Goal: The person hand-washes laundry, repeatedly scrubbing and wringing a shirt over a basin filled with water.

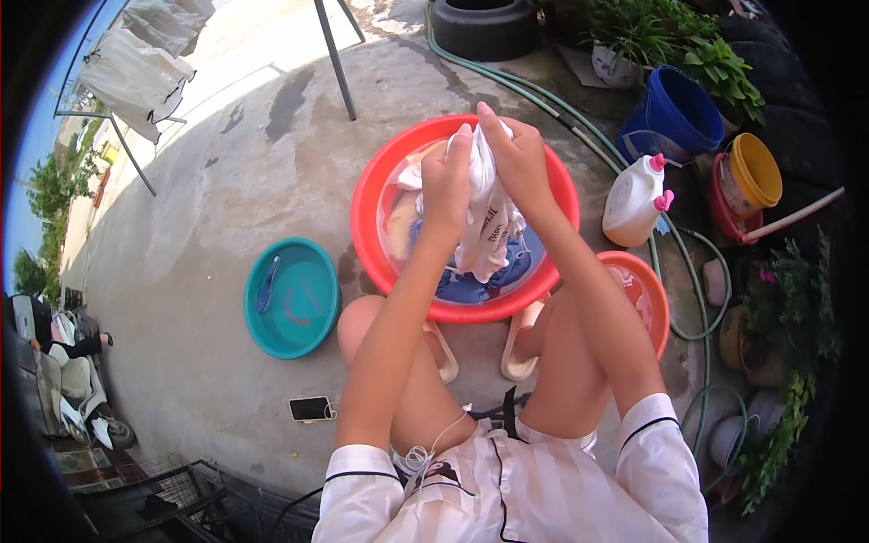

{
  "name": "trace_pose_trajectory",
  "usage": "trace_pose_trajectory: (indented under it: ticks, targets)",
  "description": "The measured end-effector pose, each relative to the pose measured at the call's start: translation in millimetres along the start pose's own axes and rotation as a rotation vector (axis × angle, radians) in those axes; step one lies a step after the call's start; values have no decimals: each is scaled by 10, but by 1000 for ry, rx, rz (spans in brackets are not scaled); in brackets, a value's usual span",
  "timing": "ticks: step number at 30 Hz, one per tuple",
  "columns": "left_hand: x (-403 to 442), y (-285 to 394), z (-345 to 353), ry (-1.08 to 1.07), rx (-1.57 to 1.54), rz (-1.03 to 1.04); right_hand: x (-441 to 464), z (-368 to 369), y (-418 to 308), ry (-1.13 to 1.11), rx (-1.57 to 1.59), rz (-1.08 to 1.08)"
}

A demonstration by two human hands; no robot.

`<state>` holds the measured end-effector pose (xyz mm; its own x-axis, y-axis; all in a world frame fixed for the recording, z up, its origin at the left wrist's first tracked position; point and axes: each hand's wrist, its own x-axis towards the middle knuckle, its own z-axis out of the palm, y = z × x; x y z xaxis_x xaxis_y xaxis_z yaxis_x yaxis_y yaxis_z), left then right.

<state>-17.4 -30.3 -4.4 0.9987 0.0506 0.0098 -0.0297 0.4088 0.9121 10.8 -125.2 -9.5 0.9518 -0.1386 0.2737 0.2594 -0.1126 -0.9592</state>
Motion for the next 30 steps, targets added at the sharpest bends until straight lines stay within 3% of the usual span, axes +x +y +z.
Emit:
trace_pose_trajectory:
  ticks: [6,11,14,17,20,21,25,30]
  targets:
    - [219,145,-283,-52,446,79,197,15,-101,21,79,-7]
    - [328,333,-211,51,-35,40,429,70,-150,67,-54,-44]
    - [463,295,-201,90,-64,16,405,135,-112,91,-54,-15]
    - [605,96,-264,133,-124,-3,214,232,-151,-23,-63,-56]
    - [756,-144,-430,169,-331,-102,57,338,-205,-194,-352,-308]
    - [833,-285,-608,-9,-359,-161,74,371,-219,-160,-379,-298]
    - [572,-144,-249,170,-242,-181,206,385,-130,-32,-419,-209]
    - [385,-2,-23,181,-190,-100,375,222,168,-2,-230,60]
